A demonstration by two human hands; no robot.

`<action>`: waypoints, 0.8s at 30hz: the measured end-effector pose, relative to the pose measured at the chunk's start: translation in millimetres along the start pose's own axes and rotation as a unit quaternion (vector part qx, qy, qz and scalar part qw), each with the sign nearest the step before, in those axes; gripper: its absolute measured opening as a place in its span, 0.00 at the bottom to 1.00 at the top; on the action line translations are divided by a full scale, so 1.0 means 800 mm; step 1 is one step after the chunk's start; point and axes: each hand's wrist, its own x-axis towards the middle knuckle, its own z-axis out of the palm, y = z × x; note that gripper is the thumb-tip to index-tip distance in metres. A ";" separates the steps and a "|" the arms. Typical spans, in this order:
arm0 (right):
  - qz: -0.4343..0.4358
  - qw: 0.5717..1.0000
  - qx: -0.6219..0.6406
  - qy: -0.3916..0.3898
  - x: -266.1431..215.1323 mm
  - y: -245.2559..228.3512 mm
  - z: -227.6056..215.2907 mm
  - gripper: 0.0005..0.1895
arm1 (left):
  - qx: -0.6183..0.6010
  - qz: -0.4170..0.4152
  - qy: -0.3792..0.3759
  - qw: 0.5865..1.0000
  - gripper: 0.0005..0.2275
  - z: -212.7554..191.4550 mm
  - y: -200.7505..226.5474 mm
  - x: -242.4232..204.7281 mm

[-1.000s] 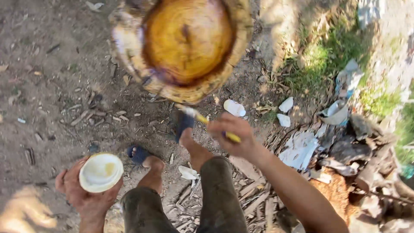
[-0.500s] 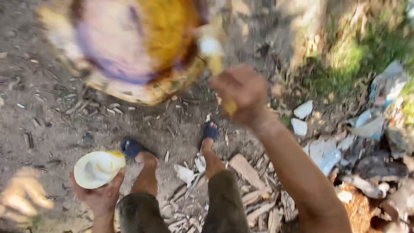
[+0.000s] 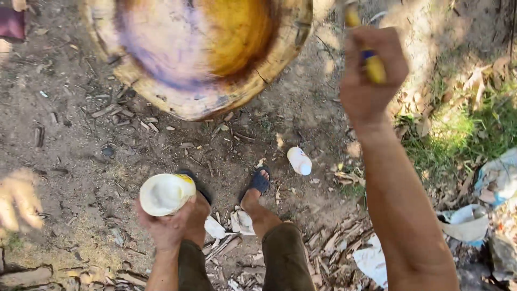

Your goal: The recorder applies lacquer or a similar finish to a large wooden stump using a paintbrush.

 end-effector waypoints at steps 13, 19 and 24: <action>0.036 0.986 0.090 -0.139 -0.021 -0.067 0.115 0.06 | -0.103 0.007 -0.034 0.994 0.38 -0.047 -0.022 0.009; -0.070 0.984 -0.163 0.005 0.011 -0.005 0.047 0.02 | 0.080 0.112 -0.050 0.989 0.35 -0.085 -0.038 0.041; -0.218 0.931 -0.279 -0.087 -0.108 -0.114 0.129 0.04 | 0.063 0.163 -0.069 0.982 0.34 -0.077 -0.068 0.063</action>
